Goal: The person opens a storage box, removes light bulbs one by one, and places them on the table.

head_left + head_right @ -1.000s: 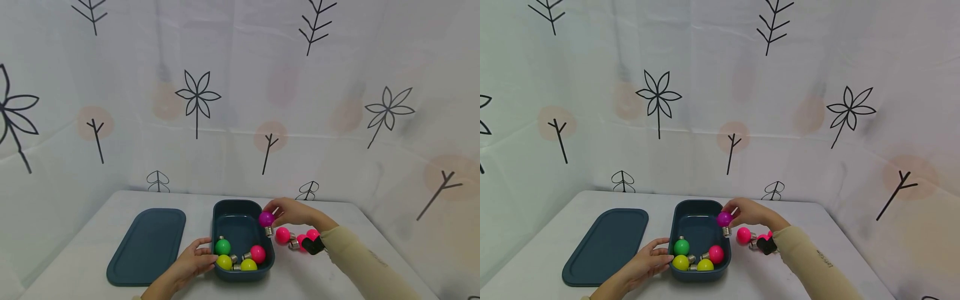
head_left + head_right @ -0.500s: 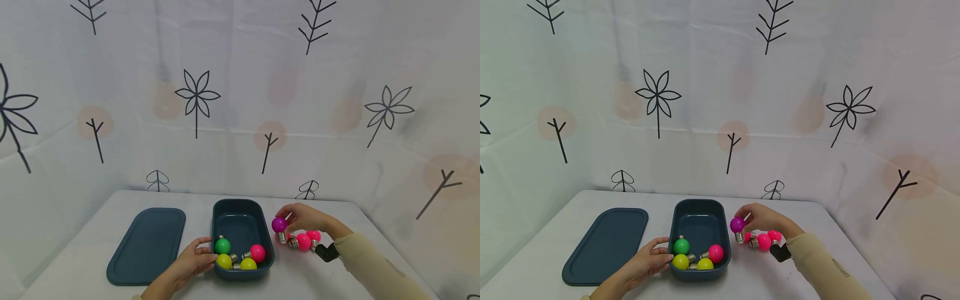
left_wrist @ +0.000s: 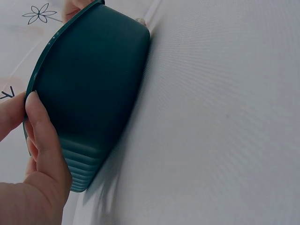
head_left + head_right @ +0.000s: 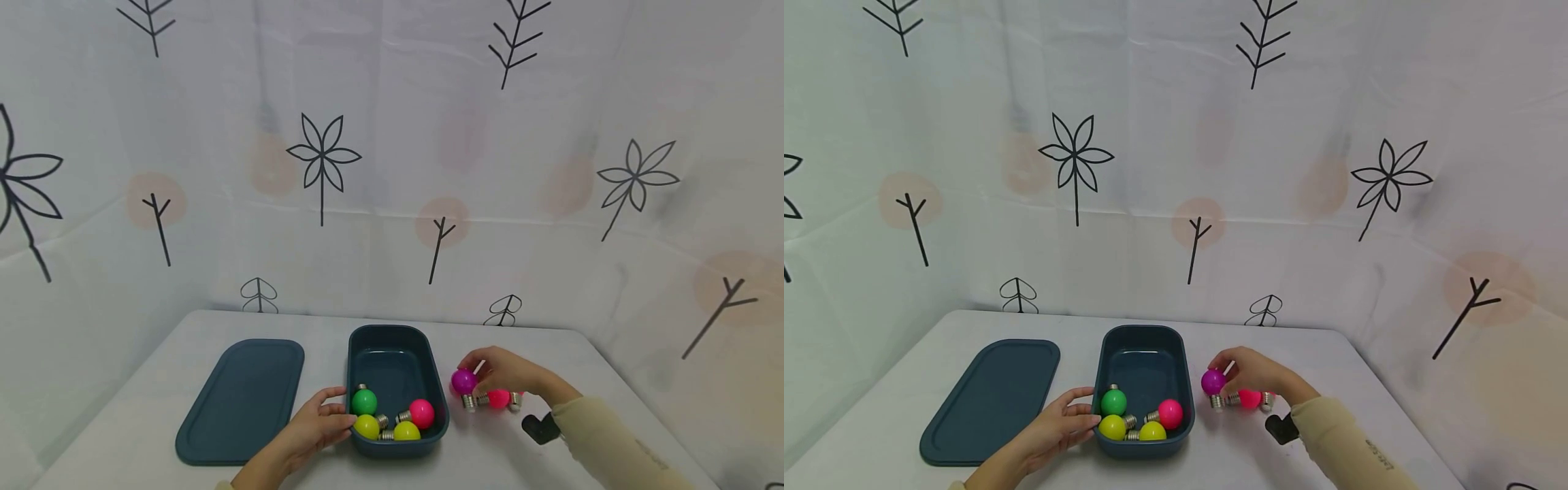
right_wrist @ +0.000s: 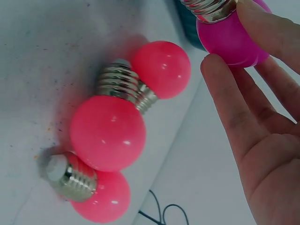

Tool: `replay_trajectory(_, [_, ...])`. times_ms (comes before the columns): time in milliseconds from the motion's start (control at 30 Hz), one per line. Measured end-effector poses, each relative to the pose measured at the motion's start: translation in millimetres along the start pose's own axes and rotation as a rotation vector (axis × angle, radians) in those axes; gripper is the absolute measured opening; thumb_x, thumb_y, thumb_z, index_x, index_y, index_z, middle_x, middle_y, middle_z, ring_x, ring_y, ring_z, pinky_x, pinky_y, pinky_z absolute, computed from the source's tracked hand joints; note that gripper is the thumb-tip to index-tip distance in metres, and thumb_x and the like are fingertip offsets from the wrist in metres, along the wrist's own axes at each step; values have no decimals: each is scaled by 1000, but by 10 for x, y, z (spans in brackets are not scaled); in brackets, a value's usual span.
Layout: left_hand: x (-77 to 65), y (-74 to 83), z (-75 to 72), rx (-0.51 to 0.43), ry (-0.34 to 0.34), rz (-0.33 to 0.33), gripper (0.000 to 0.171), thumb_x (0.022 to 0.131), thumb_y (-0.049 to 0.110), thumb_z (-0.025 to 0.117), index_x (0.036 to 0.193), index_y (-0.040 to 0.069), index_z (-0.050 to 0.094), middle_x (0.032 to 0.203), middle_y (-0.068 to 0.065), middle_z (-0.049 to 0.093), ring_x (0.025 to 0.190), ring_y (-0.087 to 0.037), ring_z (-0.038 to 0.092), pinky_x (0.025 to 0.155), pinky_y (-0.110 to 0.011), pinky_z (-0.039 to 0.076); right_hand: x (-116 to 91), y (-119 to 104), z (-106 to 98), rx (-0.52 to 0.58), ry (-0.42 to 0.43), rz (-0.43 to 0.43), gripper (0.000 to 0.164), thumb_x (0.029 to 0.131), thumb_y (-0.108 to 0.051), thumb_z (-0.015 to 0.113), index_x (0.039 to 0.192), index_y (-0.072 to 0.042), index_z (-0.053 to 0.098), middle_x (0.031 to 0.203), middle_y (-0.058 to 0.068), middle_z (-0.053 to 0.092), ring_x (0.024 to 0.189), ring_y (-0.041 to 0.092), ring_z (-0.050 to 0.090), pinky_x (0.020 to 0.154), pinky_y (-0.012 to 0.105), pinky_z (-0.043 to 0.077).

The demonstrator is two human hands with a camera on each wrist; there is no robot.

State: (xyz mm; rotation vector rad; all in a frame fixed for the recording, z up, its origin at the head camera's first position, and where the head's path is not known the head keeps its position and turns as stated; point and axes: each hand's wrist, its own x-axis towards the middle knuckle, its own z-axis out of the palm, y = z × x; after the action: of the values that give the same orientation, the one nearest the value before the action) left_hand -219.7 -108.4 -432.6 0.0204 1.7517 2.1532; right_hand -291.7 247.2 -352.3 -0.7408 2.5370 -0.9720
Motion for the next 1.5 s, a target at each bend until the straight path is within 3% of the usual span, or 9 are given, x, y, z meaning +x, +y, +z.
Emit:
replay_trajectory(800, [8,-13,-17,-4,-8,3,72,82,4,70,138,-3,26,100,-10,51,82,-16,57,79,-31,54,22,207,238,-121,54,9,38,70,0,78,105,-3,63,93,4,57,86,23,56,73,38,53])
replay_trajectory(1267, [2,-6,-8,-8,-16,9,70,82,5,69,137,-3,28,100,-10,50,82,-16,56,80,-30,53,16,234,265,-176,90,19,41,67,4,78,105,-1,63,88,4,56,81,22,55,71,39,52])
replay_trajectory(1500, [1,-1,-10,-9,-12,6,71,81,6,70,137,-3,28,100,-9,51,82,-16,57,79,-30,53,20,240,267,-174,85,18,37,69,4,77,103,0,64,86,3,58,78,21,55,67,33,51])
